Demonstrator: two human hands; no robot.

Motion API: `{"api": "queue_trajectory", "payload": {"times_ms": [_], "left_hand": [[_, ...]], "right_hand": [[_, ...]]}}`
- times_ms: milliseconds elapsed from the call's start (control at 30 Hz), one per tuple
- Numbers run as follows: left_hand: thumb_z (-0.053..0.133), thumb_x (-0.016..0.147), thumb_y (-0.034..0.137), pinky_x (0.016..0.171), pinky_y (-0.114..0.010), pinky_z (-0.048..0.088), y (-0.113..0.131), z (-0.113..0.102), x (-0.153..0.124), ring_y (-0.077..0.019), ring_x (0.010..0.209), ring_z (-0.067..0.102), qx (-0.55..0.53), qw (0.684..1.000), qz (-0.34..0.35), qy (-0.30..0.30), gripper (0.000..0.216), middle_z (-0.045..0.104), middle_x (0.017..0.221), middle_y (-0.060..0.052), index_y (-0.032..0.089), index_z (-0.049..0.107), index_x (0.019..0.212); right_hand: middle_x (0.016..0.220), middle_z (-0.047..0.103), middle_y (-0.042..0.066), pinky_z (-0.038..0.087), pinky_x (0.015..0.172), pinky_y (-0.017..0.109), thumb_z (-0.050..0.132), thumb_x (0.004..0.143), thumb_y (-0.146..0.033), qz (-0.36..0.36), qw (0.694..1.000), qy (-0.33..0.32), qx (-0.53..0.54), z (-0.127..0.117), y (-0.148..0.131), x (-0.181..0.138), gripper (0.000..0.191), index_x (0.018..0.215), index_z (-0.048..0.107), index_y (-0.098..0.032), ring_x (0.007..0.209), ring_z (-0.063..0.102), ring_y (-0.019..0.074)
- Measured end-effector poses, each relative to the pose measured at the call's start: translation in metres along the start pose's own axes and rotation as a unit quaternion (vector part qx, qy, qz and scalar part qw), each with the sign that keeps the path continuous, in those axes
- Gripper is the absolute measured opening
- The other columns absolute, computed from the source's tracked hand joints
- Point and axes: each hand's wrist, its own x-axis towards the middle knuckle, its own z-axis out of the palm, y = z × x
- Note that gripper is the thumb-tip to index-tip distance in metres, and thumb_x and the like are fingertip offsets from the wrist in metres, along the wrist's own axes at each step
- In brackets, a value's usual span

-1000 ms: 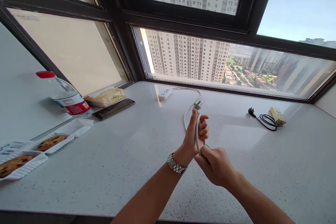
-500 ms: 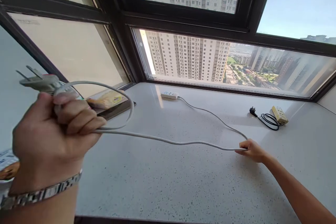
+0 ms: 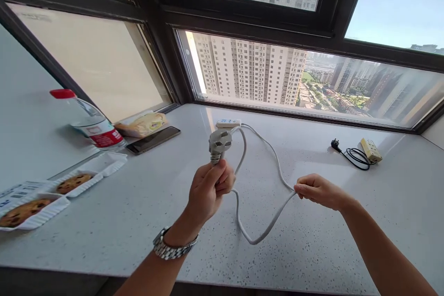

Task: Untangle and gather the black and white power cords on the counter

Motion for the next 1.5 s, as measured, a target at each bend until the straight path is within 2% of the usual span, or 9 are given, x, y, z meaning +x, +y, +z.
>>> {"api": "queue_trajectory", "payload": {"times_ms": [167,300,433,633,767,867,1100,1300,1500], "left_hand": [[0.068,0.075,0.038,0.039,-0.021,0.013,0.004,-0.010,-0.014,-0.0033,0.036,0.018,0.045,0.973,-0.103,-0.202,0.049,0.023,0.042,0.005,0.016,0.038,0.044],[0.065,0.075,0.053,0.040,-0.022,0.010,-0.028,0.005,-0.016,-0.0036,0.039,0.016,0.124,0.947,-0.180,-0.236,0.053,0.025,0.043,0.006,0.017,0.037,0.047],[0.065,0.071,0.060,0.037,-0.019,0.009,-0.066,0.027,-0.004,-0.0029,0.038,0.011,0.063,0.970,-0.213,-0.102,0.055,0.021,0.045,0.010,0.020,0.031,0.055],[0.055,0.070,0.072,0.033,-0.016,0.012,-0.085,0.029,0.004,-0.0027,0.034,0.008,-0.105,0.959,-0.257,-0.058,0.056,0.019,0.041,0.012,0.018,0.043,0.064],[0.056,0.070,0.072,0.032,-0.015,0.015,-0.083,0.023,0.008,-0.0029,0.033,0.009,-0.152,0.952,-0.264,-0.023,0.056,0.021,0.039,0.012,0.017,0.055,0.076],[0.070,0.070,0.051,0.031,-0.015,0.015,-0.079,0.024,0.012,-0.0025,0.033,0.013,-0.143,0.955,-0.259,-0.008,0.039,0.023,0.040,0.012,0.015,0.053,0.068],[0.056,0.087,0.026,0.047,-0.021,0.042,-0.035,0.028,0.016,-0.0078,0.047,0.044,-0.187,0.973,-0.129,0.031,0.042,0.039,0.052,0.004,0.017,0.032,0.053],[0.033,0.097,0.027,0.035,-0.020,0.031,0.029,-0.008,0.009,-0.0055,0.030,0.016,-0.238,0.968,-0.064,0.045,0.040,0.028,0.043,0.008,0.019,0.034,0.057],[0.061,0.082,0.036,0.032,-0.024,0.021,0.069,-0.052,-0.009,-0.0056,0.032,0.000,-0.113,0.989,0.095,0.015,0.046,0.016,0.036,0.009,0.019,0.035,0.047]], "right_hand": [[0.044,0.024,-0.008,0.013,0.041,0.023,0.056,0.080,-0.053,0.087,0.921,0.350,-0.149,-0.049,0.003,0.025,0.044,0.056,0.049,-0.017,0.040,0.020,0.0062],[0.046,0.027,-0.009,0.013,0.037,0.023,0.056,0.078,-0.058,0.063,0.877,0.473,0.057,-0.063,-0.007,0.048,0.044,0.059,0.045,-0.020,0.036,0.018,0.0054],[0.053,0.030,-0.008,0.014,0.035,0.021,0.053,0.076,-0.065,-0.069,0.870,0.448,0.194,-0.024,-0.020,0.055,0.047,0.069,0.046,-0.020,0.038,0.018,0.0050],[0.053,0.035,-0.005,0.026,0.045,0.023,0.039,0.092,-0.053,-0.211,0.875,0.432,-0.063,0.047,-0.012,0.039,0.040,0.072,0.047,-0.019,0.046,0.029,0.0093],[0.059,0.044,-0.001,0.028,0.051,0.024,0.034,0.096,-0.041,-0.283,0.889,0.284,-0.221,0.067,0.009,0.026,0.037,0.070,0.047,-0.019,0.050,0.035,0.0109],[0.060,0.046,0.000,0.022,0.049,0.025,0.032,0.097,-0.036,-0.304,0.886,0.165,-0.310,0.074,0.021,0.020,0.035,0.070,0.046,-0.019,0.049,0.031,0.0107],[0.055,0.034,-0.004,0.016,0.048,0.025,0.025,0.099,-0.045,-0.218,0.911,0.072,-0.343,0.058,0.048,0.012,0.041,0.070,0.039,-0.020,0.046,0.021,0.0102],[0.050,0.029,-0.004,0.013,0.050,0.026,0.021,0.095,-0.060,-0.131,0.905,0.040,-0.403,0.013,0.071,0.000,0.056,0.059,0.037,-0.019,0.043,0.021,0.0093],[0.049,0.032,-0.002,0.016,0.050,0.026,0.030,0.086,-0.069,0.063,0.926,0.125,-0.350,-0.031,0.098,-0.012,0.059,0.053,0.034,-0.019,0.046,0.026,0.0105]]}}
